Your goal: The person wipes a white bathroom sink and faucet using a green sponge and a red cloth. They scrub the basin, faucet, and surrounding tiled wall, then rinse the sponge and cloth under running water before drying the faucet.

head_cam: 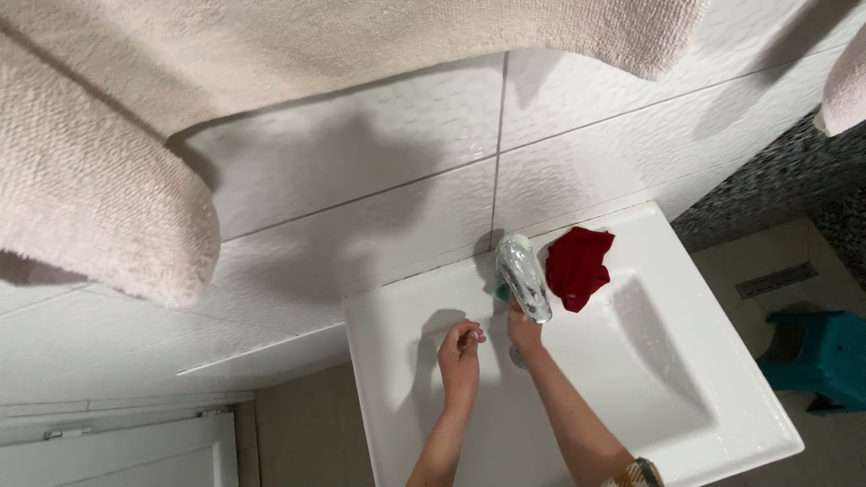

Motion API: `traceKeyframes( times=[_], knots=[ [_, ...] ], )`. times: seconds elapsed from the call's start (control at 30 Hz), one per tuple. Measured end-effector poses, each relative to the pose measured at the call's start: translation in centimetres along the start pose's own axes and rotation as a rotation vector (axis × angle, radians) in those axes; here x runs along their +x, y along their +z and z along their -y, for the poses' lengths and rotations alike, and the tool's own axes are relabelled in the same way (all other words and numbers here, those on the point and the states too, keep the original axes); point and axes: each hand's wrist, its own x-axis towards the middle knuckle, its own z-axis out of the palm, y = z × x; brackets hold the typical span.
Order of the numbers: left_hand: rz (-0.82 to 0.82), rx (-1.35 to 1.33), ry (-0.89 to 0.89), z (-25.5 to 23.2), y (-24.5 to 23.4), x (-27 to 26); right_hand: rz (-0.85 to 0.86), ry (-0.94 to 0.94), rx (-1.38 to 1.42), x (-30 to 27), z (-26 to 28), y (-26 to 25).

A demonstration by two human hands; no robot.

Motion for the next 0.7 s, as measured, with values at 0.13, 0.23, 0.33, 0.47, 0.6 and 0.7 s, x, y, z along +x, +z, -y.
traceKeyframes(
  times=[0.13,0.23,0.33,0.47,0.6,0.7],
  knots=[
    [-0.01,0.07,0.02,0.3,-0.6,-0.2,-0.144,-0.094,-0.096,0.5,15.0,-2.7],
    [-0.003,0.091,0.071,1.2,-1.0,-0.5,-0.205,-0.204,-0.356,-1.0,9.5,-1.4],
    [0.004,0.114,0.088,0.2,-0.8,-0.8,-0.197,-0.236,-0.51,-2.0,5.9,-0.8],
    [0.007,0.13,0.063,-1.1,-0.7,-1.5,-0.069,-0.128,-0.543,-1.8,10.7,-2.6],
    [0.021,0.13,0.094,1.3,-0.8,-1.1,-0.023,-0.39,-0.84,-3.2,7.9,-2.3],
    [0.008,0.093,0.053,0.5,-0.7,-1.4,0.201,-0.086,-0.708,-3.3,9.6,-1.0]
  ],
)
